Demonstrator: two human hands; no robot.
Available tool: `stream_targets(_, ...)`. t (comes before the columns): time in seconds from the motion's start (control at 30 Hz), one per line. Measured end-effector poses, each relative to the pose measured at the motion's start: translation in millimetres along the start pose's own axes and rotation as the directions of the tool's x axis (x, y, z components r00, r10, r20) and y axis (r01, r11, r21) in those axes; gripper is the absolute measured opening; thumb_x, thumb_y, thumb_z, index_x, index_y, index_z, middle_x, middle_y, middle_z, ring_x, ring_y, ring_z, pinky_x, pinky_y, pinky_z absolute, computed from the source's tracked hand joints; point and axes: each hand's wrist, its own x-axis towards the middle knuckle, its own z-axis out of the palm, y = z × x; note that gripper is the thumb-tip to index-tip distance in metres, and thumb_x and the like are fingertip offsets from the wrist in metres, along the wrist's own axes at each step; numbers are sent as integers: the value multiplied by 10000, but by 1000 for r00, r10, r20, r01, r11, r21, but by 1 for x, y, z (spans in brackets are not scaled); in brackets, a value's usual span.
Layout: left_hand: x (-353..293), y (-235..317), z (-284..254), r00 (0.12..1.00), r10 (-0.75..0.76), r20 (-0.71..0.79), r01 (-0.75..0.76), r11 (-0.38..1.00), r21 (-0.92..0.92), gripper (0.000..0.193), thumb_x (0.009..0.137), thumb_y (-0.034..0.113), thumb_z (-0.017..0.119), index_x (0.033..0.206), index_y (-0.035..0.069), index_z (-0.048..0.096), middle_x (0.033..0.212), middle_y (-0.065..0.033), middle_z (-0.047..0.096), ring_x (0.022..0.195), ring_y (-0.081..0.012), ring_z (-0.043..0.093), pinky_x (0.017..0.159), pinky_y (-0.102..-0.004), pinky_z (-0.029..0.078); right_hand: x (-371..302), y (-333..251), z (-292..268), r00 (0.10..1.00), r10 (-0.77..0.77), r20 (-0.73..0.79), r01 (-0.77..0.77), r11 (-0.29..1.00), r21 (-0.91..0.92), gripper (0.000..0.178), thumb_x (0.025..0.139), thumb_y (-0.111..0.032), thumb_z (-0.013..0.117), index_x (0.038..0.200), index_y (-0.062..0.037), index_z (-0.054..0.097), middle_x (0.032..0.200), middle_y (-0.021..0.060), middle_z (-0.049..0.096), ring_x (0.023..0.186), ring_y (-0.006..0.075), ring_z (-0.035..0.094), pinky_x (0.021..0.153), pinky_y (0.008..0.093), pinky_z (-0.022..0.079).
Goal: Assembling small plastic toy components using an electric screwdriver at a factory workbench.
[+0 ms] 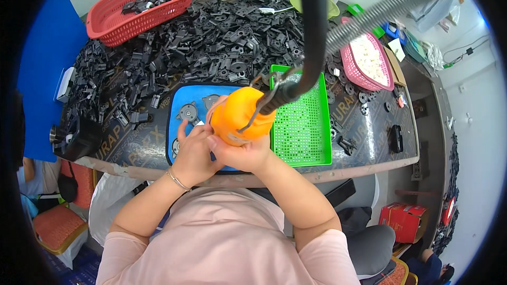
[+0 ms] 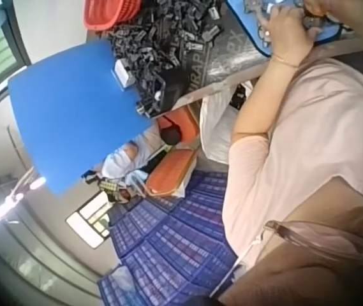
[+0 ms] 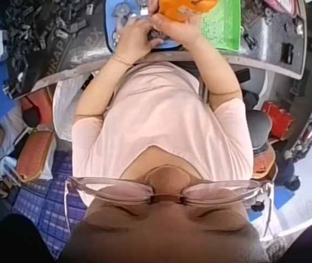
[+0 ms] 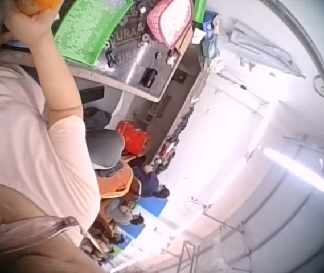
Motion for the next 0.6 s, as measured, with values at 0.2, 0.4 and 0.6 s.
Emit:
stream_targets(0.2,3,3,-3,999,-3,36,4,1000,-7,351,601,298,803,879,120,684,872,13,622,1013,-181,536,1044,-572,149,18,-4,-23,933,-254,254,302,938,-171,251,761,-110,686,911,1,518,878,122,512,580,157,538,540,257,472)
stream_targets(0.4,1,3,-4,999,13,30,-12,1000,-8,393,602,302,800,915,93,688,910,6,637,1028,-194,531,1045,-573,143,-2,-65,-71,971,-230,-64,228,973,-47,265,787,-146,631,953,5,489,881,133,486,570,180,537,530,284,458)
stream_targets(0.6,2,3,-4,999,8,38,-8,1000,18,415,602,314,801,932,90,686,922,-6,640,1050,-208,524,1044,-578,148,-35,-53,-92,948,-170,-271,110,968,-225,253,754,-78,650,930,33,506,884,148,507,555,186,539,539,276,468)
